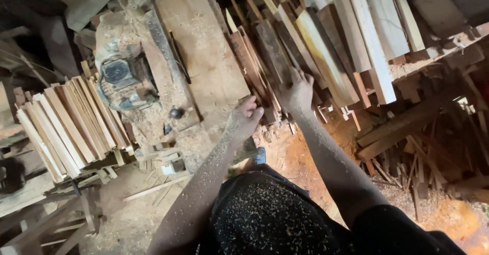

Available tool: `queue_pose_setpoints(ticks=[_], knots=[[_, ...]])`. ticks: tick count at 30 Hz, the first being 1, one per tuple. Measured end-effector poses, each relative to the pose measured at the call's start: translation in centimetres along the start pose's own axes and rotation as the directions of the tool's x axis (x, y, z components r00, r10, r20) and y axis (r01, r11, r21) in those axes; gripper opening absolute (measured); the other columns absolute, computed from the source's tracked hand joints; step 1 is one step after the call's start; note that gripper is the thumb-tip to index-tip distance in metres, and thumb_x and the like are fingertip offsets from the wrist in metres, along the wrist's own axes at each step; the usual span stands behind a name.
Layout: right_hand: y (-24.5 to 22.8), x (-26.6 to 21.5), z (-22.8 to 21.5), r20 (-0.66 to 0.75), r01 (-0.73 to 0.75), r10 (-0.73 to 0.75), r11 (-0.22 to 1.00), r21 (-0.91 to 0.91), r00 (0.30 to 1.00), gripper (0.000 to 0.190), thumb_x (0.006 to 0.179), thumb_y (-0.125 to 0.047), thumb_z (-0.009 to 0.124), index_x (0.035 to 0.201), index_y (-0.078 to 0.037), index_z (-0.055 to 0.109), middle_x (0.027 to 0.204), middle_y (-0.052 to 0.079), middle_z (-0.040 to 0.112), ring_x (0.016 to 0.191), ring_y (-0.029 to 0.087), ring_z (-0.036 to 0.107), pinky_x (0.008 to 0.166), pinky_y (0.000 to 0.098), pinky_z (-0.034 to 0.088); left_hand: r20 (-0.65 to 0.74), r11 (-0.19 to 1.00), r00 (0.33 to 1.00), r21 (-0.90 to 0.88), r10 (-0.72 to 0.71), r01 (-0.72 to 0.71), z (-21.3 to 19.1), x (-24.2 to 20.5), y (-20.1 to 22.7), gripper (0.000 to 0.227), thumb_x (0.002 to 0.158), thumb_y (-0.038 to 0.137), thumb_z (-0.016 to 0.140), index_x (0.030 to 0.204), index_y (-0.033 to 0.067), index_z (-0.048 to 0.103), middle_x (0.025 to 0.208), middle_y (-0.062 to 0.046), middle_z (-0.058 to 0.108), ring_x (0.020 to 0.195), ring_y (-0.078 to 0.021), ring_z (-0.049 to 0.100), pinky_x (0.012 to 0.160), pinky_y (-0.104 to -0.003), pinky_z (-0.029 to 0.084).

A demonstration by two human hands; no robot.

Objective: Sorting and inspecting wooden slats in a workshop environment

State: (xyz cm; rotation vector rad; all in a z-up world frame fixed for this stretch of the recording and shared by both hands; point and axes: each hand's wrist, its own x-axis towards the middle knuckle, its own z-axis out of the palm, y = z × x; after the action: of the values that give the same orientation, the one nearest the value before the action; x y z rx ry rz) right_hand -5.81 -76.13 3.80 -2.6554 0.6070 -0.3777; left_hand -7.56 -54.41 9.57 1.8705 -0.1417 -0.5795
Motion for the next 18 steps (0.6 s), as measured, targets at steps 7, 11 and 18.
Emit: queue_pose_setpoints(ticks=[7,11,18], knots=[[3.0,0.2,1.6,0.281,0.005,0.122,0.911,-0.412,0.952,0.062,0.081,-0.046,0.08,0.132,-0.016,0.062,0.112,0.008,0.078,0.11,0.024,0.072,0.111,0.0355,0.033,-0.024,0.999,1.0,-0.04,0.011,-0.012,2.2,2.2,-4.3,0.06,0.09,0.044,0.076,0.14,0.0145,0.062,0.122,-0.018,0.072,0.114,-0.0328,0.069,0.093,-0.044,0.059],[3.6,1.1,2.4,0.081,-0.124,0.122,0.992,0.024,0.989,0.039,0.071,-0.047,0.081,0.1,-0.022,0.075,0.086,0.007,0.077,0.09,0.032,0.075,0.091,0.041,0.053,-0.029,0.989,0.999,-0.148,-0.02,0.016,1.2,2.4,-4.5,0.054,0.093,0.032,0.074,0.138,0.0055,0.061,0.117,-0.022,0.073,0.104,-0.0345,0.073,0.083,-0.043,0.063],[-1.7,-0.2,2.0,0.366,-0.32,0.218,0.915,0.245,0.905,0.078,0.072,-0.054,0.082,0.143,-0.028,0.063,0.121,0.02,0.069,0.121,0.037,0.067,0.105,0.0433,0.057,-0.049,0.977,0.996,-0.206,-0.072,0.06,1.0,1.4,-2.4,0.057,0.097,0.029,0.07,0.142,-0.0012,0.054,0.121,-0.03,0.068,0.101,-0.0413,0.072,0.08,-0.047,0.062]])
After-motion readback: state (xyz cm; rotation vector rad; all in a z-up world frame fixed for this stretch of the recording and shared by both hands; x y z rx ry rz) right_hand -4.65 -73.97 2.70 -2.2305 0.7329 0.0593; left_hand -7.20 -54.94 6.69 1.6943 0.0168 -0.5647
